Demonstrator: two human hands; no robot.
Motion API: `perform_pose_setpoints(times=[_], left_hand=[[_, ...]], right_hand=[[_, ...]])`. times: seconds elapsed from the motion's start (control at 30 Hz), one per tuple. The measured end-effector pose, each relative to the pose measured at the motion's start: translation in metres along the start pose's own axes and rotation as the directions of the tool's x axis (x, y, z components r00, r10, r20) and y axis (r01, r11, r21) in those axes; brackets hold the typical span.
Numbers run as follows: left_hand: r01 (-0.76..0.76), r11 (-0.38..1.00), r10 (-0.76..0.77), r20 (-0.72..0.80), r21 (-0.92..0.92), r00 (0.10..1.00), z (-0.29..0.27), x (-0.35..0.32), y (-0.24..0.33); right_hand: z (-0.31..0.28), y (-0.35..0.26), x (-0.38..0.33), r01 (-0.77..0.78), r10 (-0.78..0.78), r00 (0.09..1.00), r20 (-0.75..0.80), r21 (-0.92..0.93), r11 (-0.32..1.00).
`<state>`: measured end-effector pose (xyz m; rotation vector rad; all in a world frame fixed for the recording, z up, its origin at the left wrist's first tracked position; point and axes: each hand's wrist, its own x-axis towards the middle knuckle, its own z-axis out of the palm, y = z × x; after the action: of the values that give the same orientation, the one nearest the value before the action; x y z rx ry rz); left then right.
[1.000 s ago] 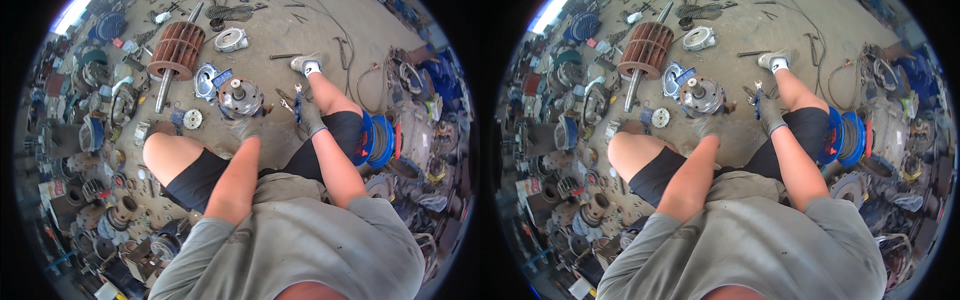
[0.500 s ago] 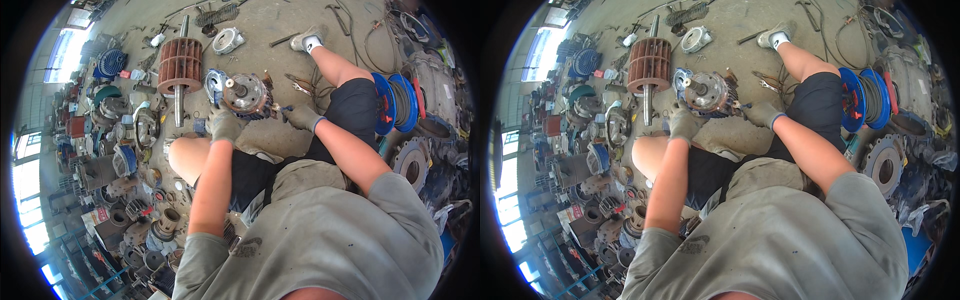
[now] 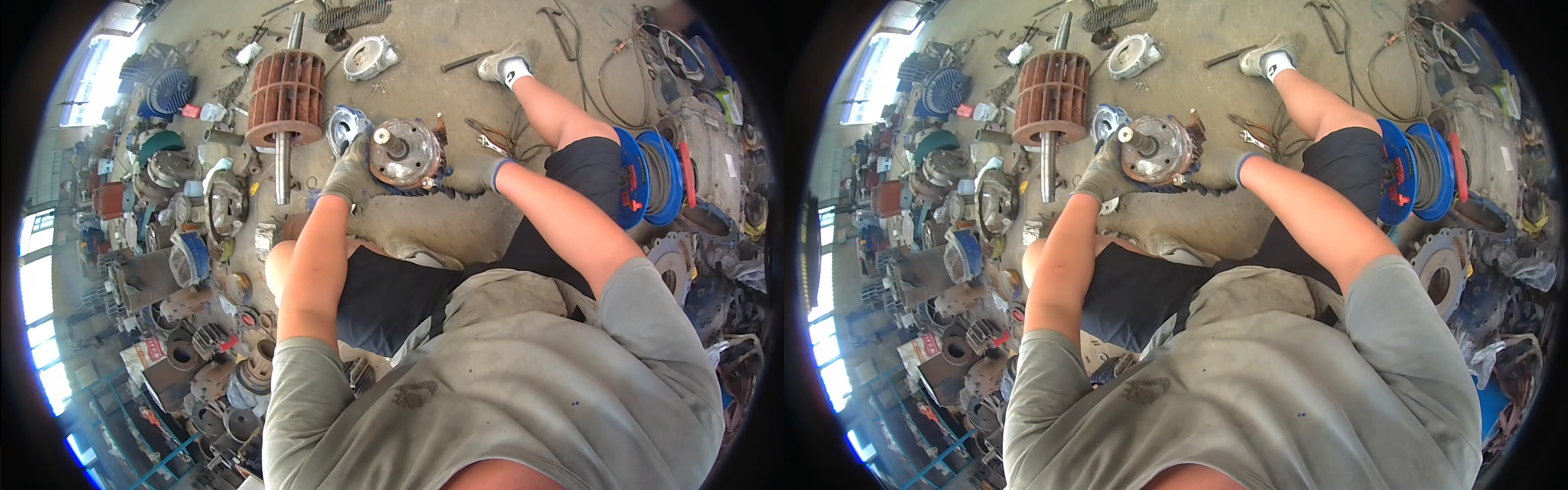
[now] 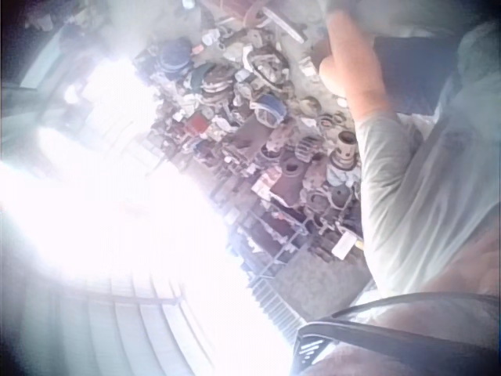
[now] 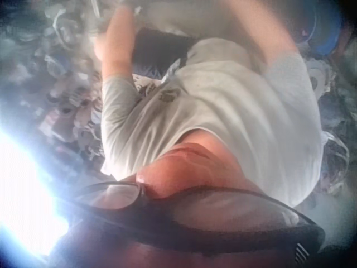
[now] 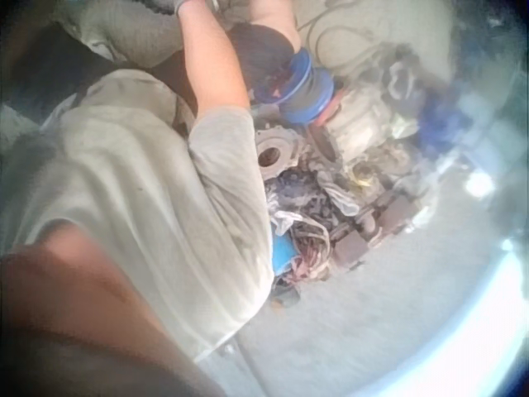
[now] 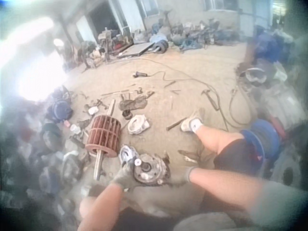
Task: The person sits on the floor of a workshop and uses a wrench to tighten bolts on a disassembled engine component. They rotate the part to access different bolts and continue tightening until the component is secured.
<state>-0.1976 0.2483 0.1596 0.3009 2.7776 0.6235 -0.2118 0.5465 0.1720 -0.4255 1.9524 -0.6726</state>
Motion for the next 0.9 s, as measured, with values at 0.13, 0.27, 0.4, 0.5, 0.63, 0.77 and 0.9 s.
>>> perform_pose_setpoints(times=[0.13,0.27,0.4,0.5,0.63,0.77,0.9], left_hand=[[-0.138,0.99,0.137,-0.024,-0.03,0.99,-0.002,-0.002,-0.003],[0.046,0.993,-0.052,0.052,0.106,0.997,-0.004,-0.004,-0.004],[0.141,0.973,-0.148,0.026,0.182,0.989,-0.003,-0.013,0.009],[0.196,0.966,-0.191,-0.045,0.166,0.98,0.001,-0.027,0.026],[0.283,0.945,-0.246,-0.21,0.166,0.946,0.023,-0.041,0.052],[0.481,0.873,-0.463,-0.179,0.077,0.868,0.051,-0.045,0.072],[0.537,0.844,-0.531,-0.139,0.006,0.836,0.063,-0.04,0.066]], right_hand=[[-0.029,-0.019,0.003,0.051,-0.041,0.997,0.067,-0.149,0.988],[-0.041,-0.035,0.007,0.06,-0.048,0.998,0.045,-0.305,0.95],[-0.048,-0.039,0.014,-0.002,-0.105,0.981,-0.165,-0.545,0.838],[-0.06,-0.032,0.012,-0.042,-0.056,0.985,-0.161,-0.546,0.837],[-0.068,-0.012,-0.004,-0.116,0.081,0.991,-0.108,-0.372,0.921],[-0.059,0.011,-0.005,-0.12,0.058,0.966,-0.25,-0.242,0.963],[-0.061,0.04,0.013,-0.077,0.067,0.981,-0.182,-0.047,0.996]])
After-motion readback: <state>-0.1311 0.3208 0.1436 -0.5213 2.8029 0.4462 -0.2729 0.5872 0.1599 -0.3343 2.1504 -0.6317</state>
